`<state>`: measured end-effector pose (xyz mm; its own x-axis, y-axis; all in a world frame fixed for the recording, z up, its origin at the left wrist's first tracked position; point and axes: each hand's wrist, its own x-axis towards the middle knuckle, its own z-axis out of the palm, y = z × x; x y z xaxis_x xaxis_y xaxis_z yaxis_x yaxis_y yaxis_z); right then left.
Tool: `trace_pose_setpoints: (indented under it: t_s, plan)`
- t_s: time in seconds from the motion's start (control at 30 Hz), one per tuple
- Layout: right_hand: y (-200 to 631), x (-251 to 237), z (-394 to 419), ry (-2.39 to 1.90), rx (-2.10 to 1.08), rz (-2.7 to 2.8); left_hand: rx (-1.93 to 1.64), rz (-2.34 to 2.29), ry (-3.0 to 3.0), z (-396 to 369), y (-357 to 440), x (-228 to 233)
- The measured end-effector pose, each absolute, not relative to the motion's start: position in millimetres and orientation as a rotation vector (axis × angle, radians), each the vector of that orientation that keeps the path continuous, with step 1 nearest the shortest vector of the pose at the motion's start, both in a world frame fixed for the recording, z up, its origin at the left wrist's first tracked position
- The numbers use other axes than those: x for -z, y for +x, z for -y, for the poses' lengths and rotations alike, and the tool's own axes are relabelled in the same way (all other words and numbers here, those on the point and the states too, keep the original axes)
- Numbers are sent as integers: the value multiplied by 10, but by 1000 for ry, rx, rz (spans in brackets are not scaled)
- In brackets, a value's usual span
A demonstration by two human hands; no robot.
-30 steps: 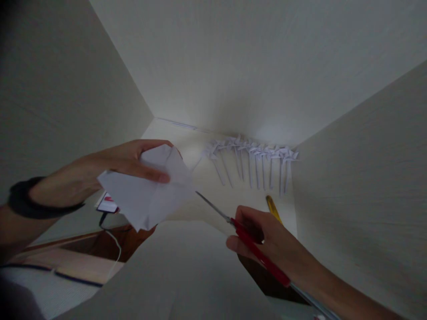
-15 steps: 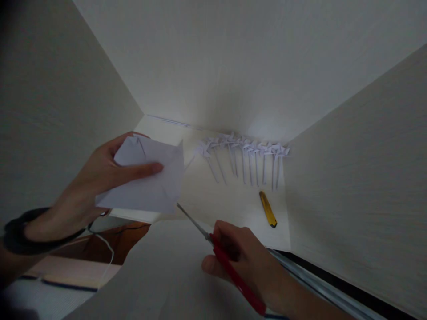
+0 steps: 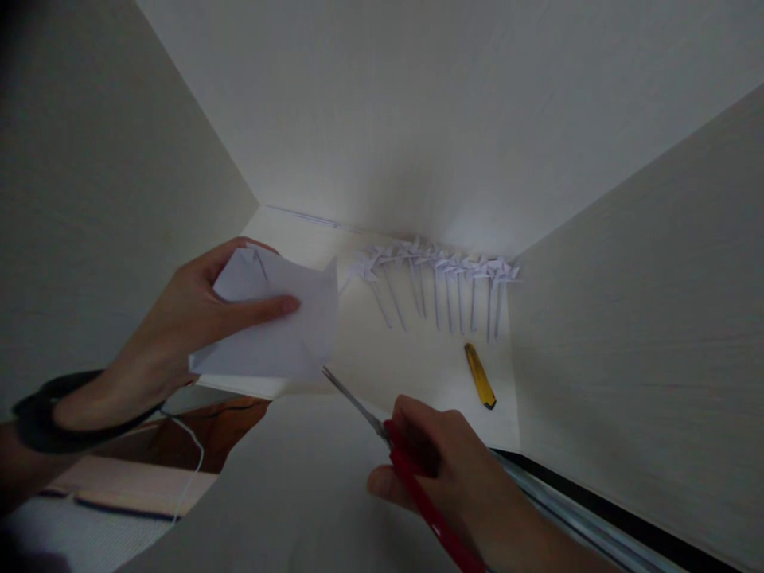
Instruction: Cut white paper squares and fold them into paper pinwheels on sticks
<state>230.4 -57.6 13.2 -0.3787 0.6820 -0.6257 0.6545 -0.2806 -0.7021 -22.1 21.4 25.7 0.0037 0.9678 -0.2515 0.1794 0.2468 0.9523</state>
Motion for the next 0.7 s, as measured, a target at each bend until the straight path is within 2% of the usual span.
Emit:
trace_pose_setpoints:
  t_s: [0.7]
  plan:
    - [2269, -71, 534, -1740, -1863, 1828, -884, -1420, 1235, -215, -220, -248]
